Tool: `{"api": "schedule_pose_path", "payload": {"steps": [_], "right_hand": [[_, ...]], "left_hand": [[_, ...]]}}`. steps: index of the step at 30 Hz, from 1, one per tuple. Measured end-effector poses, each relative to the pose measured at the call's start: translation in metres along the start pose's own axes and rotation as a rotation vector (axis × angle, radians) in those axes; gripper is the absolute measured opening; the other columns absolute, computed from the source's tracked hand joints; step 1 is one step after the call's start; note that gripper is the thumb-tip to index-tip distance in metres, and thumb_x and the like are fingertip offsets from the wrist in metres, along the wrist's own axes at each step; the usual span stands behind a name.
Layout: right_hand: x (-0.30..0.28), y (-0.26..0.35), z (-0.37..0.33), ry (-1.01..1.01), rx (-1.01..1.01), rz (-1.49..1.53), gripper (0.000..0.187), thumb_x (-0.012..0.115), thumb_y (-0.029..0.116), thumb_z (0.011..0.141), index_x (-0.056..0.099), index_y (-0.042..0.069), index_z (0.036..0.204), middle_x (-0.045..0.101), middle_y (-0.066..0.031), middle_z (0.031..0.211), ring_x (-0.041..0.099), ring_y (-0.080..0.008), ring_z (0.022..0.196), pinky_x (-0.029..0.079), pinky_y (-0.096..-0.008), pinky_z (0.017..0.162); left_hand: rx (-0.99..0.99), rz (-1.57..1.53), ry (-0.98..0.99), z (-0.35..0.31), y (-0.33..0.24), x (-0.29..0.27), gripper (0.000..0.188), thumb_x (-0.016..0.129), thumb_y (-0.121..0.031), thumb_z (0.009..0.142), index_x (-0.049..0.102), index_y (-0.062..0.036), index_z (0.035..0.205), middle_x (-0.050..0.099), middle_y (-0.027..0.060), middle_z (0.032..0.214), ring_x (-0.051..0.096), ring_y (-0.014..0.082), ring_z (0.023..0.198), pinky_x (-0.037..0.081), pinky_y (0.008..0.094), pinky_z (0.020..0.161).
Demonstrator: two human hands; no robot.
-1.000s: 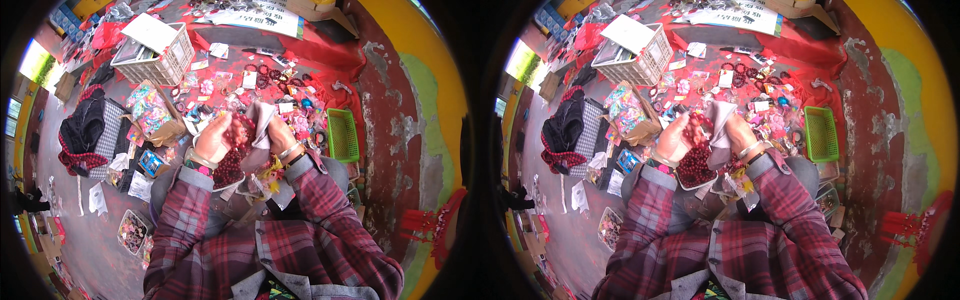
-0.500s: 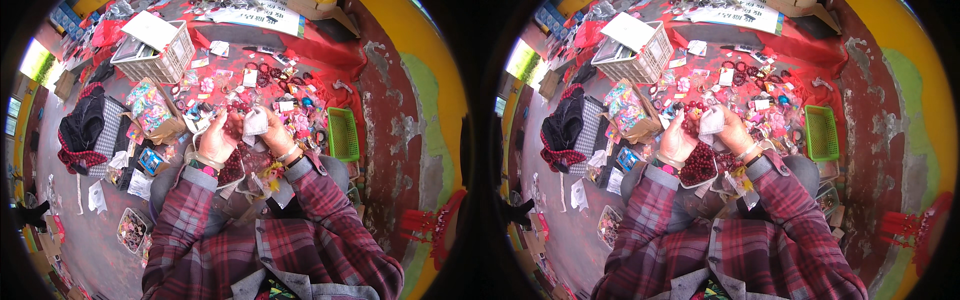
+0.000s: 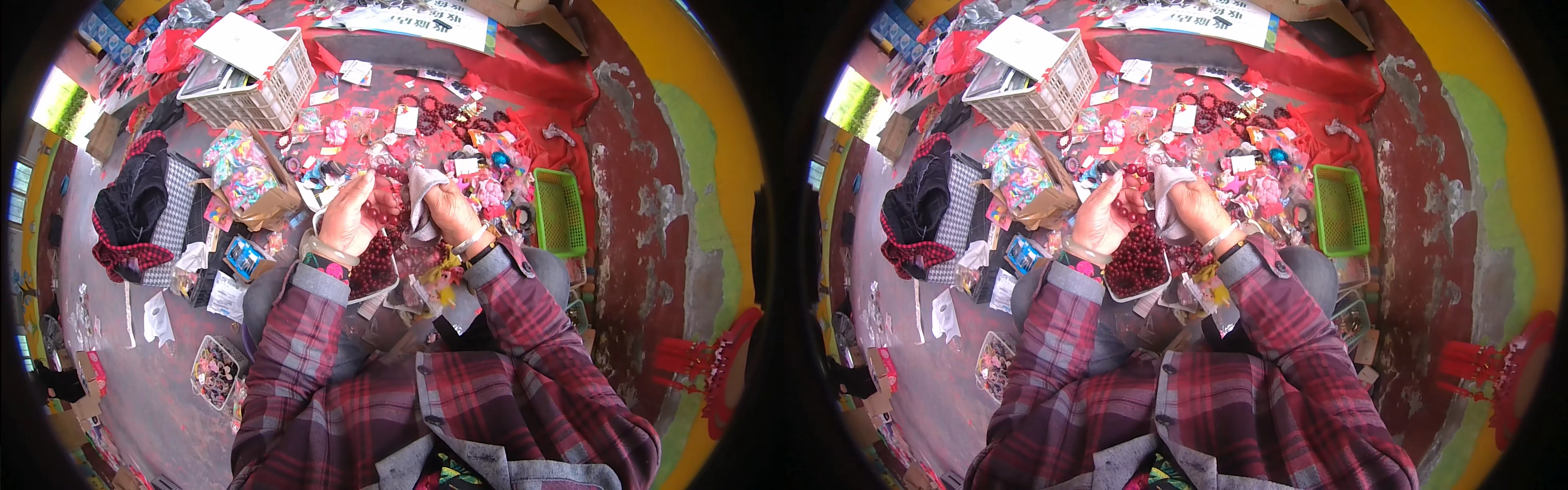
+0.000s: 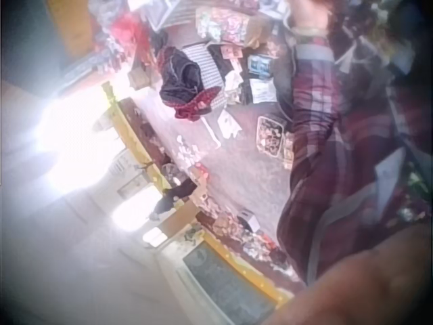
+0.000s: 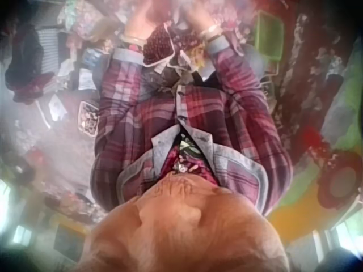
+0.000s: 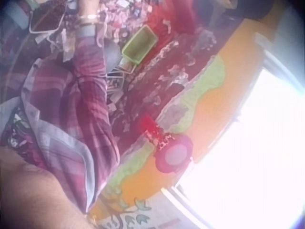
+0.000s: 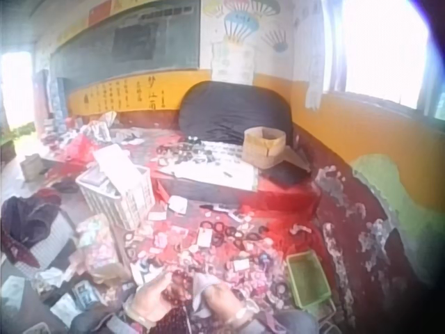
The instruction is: The person sits and uses a white cloth to polish a string of red beads. They rub the beads against the cloth, then hold the bracelet up to inspect it before continuing to polish it.
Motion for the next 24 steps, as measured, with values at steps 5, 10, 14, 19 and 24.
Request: {"api": "schedule_pose_path", "payload": {"steps": [5, 10, 14, 19, 24], "right_hand": [[-0.015, -0.021, 0.010, -0.036, 0.186, 0.126, 0.038, 0.055, 0.038, 0.086, 0.055, 0.005, 0.105, 0.060, -0.0011, 0.087, 0.055, -0.0116, 0.072, 0.044, -0.0260, 0.063], [-0.001, 0.001, 0.004, 0.172, 0.013, 0.385, 0.044, 0.065, 0.036, 0.081, 0.054, 0.005, 0.110, 0.059, -0.0015, 0.094, 0.058, -0.0130, 0.075, 0.048, -0.0292, 0.065], [0.010, 0.007, -0.003, 0.160, 0.001, 0.198, 0.022, 0.056, 0.011, 0.085, 0.054, 0.003, 0.105, 0.061, -0.0050, 0.082, 0.059, -0.0124, 0.071, 0.048, -0.0279, 0.059], [0.007, 0.002, -0.003, 0.152, -0.073, 0.071, 0.015, 0.050, 0.018, 0.091, 0.056, 0.005, 0.096, 0.060, -0.0027, 0.075, 0.058, -0.0120, 0.066, 0.048, -0.0265, 0.057], [-0.002, 0.004, 0.000, -0.030, 0.085, 0.069, 0.028, 0.051, 0.032, 0.089, 0.057, 0.006, 0.097, 0.061, -0.0038, 0.081, 0.058, -0.0125, 0.069, 0.047, -0.0269, 0.061]], "left_hand": [[0.019, -0.021, 0.031, -0.004, -0.005, 0.012, 0.028, 0.046, -0.028, 0.093, 0.055, -0.0023, 0.097, 0.061, 0.0080, 0.073, 0.060, 0.0197, 0.067, 0.048, 0.0310, 0.060], [0.039, 0.166, 0.156, -0.003, -0.010, 0.010, 0.028, 0.045, -0.028, 0.094, 0.055, -0.0019, 0.097, 0.061, 0.0076, 0.073, 0.059, 0.0173, 0.065, 0.048, 0.0291, 0.059], [-0.013, 0.354, 0.108, -0.010, -0.001, 0.026, 0.031, 0.042, -0.031, 0.095, 0.055, -0.0023, 0.099, 0.060, 0.0065, 0.075, 0.059, 0.0125, 0.062, 0.048, 0.0257, 0.055], [-0.134, 0.378, 0.177, -0.012, 0.002, 0.024, 0.038, 0.039, -0.038, 0.095, 0.054, -0.0026, 0.099, 0.060, 0.0073, 0.075, 0.059, 0.0147, 0.063, 0.049, 0.0277, 0.057], [-0.174, 0.238, 0.189, -0.009, 0.006, 0.016, 0.039, 0.039, -0.038, 0.095, 0.054, -0.0028, 0.089, 0.060, 0.0095, 0.073, 0.059, 0.0180, 0.064, 0.049, 0.0293, 0.060]]}}
Point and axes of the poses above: each hand's wrist, its own z-axis towards the middle knuckle, its own x-axis out of the palm, y = z × x, the point moved 3 cm from there along z, towards the middle knuckle
